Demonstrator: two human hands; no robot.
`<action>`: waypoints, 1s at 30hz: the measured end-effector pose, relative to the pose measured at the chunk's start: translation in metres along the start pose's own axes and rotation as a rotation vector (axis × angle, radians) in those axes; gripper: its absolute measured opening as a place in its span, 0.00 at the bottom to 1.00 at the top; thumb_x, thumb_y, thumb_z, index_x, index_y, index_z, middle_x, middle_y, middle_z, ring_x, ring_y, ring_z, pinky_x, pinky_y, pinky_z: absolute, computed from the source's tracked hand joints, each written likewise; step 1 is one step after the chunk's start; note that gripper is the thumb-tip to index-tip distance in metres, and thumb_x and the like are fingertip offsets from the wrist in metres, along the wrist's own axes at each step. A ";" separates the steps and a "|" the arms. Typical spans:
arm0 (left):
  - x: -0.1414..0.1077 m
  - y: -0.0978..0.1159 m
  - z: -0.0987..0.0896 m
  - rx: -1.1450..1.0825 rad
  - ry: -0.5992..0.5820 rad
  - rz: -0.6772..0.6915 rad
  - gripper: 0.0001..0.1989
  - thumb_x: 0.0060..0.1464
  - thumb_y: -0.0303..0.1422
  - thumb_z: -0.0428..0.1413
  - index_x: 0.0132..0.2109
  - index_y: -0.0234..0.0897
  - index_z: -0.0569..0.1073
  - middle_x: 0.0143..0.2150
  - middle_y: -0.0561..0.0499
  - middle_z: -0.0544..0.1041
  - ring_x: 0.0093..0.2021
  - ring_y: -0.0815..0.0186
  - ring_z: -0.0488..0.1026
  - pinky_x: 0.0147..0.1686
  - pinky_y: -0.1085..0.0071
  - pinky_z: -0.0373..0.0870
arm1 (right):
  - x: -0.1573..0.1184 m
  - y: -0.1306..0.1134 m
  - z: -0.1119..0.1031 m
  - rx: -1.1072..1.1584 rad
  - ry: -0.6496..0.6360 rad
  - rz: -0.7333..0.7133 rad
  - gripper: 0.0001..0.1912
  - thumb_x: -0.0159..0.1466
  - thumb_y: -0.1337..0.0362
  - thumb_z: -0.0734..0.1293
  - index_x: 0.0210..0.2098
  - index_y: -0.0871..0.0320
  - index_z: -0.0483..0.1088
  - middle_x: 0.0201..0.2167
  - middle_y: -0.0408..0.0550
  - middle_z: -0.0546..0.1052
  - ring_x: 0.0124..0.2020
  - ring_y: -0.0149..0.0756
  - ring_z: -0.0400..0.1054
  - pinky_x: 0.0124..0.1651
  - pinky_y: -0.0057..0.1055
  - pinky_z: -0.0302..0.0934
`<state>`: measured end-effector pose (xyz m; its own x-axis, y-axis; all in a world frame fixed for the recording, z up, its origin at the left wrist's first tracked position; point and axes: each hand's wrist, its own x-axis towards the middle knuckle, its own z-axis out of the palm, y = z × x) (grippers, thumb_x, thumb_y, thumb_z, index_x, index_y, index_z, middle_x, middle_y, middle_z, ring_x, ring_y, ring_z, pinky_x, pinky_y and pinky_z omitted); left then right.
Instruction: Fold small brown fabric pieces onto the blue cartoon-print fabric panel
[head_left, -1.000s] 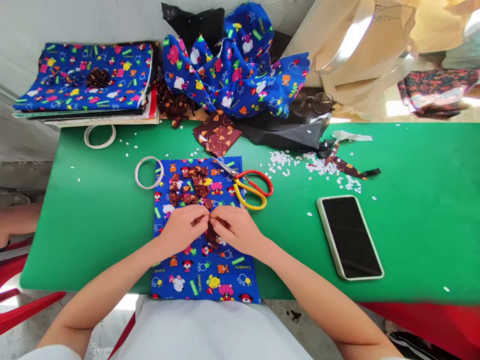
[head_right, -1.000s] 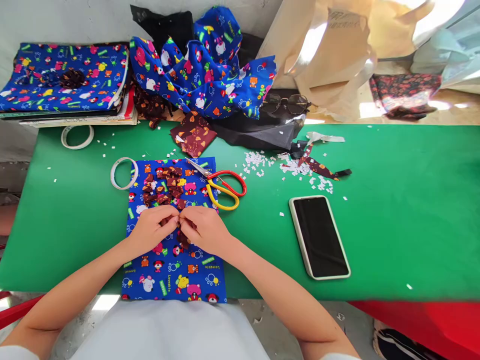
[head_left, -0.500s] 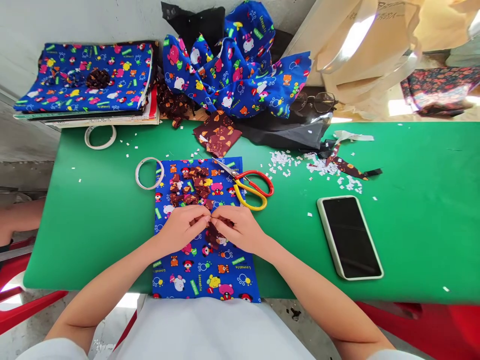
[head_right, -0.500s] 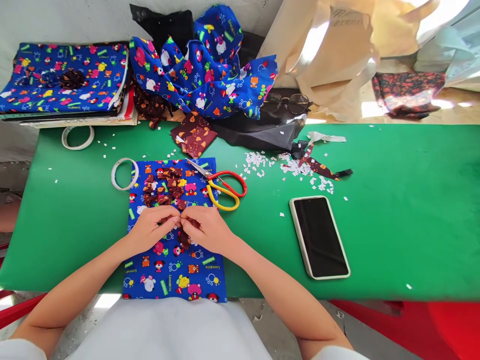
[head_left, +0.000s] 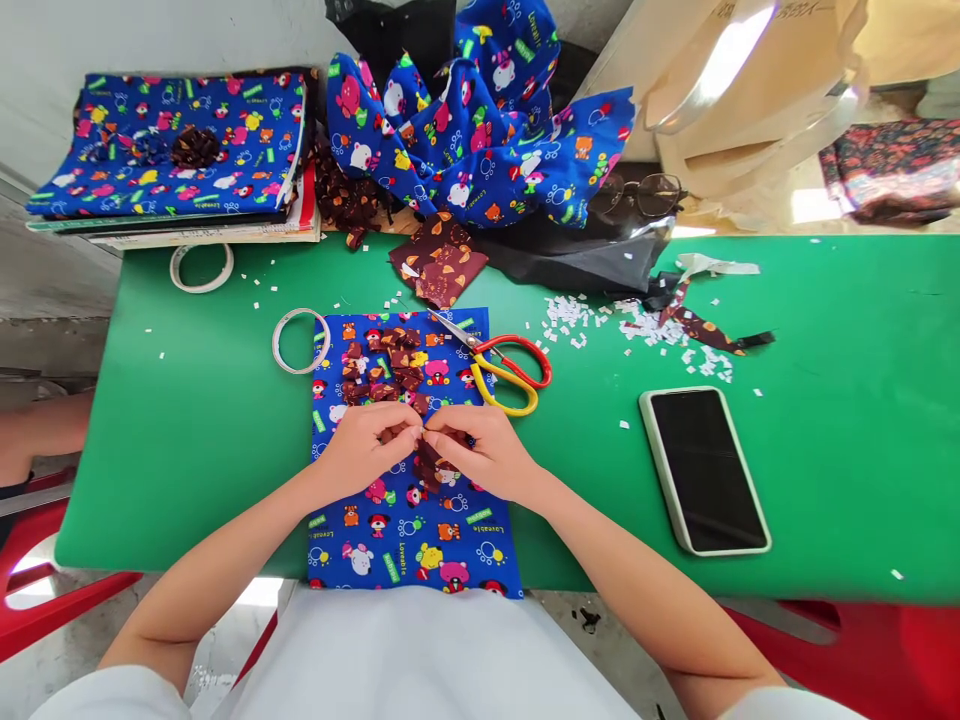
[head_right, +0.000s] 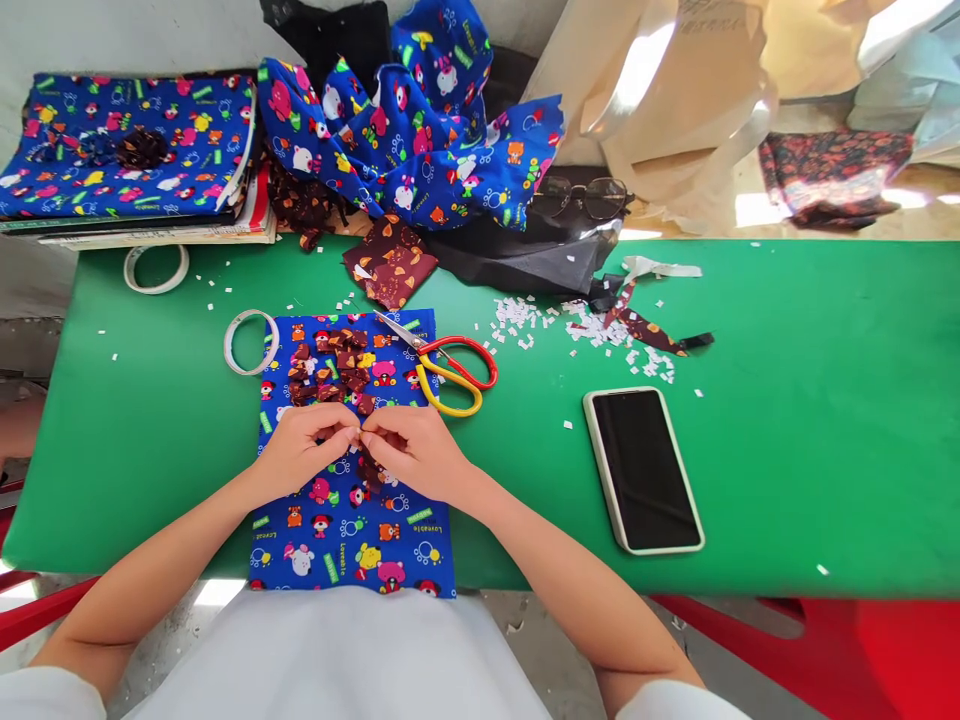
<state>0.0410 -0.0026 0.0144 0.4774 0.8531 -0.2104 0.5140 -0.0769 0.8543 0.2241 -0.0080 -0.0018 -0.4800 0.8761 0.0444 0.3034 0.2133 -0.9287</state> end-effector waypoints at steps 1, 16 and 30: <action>0.000 0.000 0.000 -0.010 0.008 -0.012 0.10 0.55 0.31 0.48 0.30 0.34 0.71 0.26 0.54 0.71 0.24 0.74 0.62 0.24 0.78 0.59 | 0.000 -0.001 -0.001 0.010 0.006 0.005 0.10 0.62 0.66 0.60 0.25 0.59 0.67 0.18 0.40 0.68 0.19 0.24 0.56 0.24 0.23 0.51; -0.001 -0.005 0.005 0.127 0.106 0.100 0.09 0.56 0.27 0.48 0.31 0.34 0.70 0.25 0.56 0.68 0.24 0.75 0.62 0.25 0.78 0.58 | 0.000 0.000 0.001 0.003 0.150 -0.118 0.07 0.61 0.69 0.64 0.30 0.58 0.73 0.32 0.48 0.76 0.32 0.30 0.70 0.37 0.28 0.65; -0.002 0.000 0.002 0.050 0.086 0.047 0.11 0.61 0.31 0.44 0.35 0.34 0.70 0.22 0.56 0.68 0.24 0.72 0.65 0.27 0.76 0.62 | 0.000 0.001 0.001 -0.017 0.169 -0.106 0.08 0.62 0.71 0.63 0.32 0.59 0.74 0.34 0.48 0.77 0.35 0.29 0.72 0.39 0.26 0.68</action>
<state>0.0413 -0.0053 0.0137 0.4396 0.8891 -0.1275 0.5285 -0.1413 0.8371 0.2234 -0.0082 -0.0032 -0.3651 0.9082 0.2044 0.2732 0.3145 -0.9091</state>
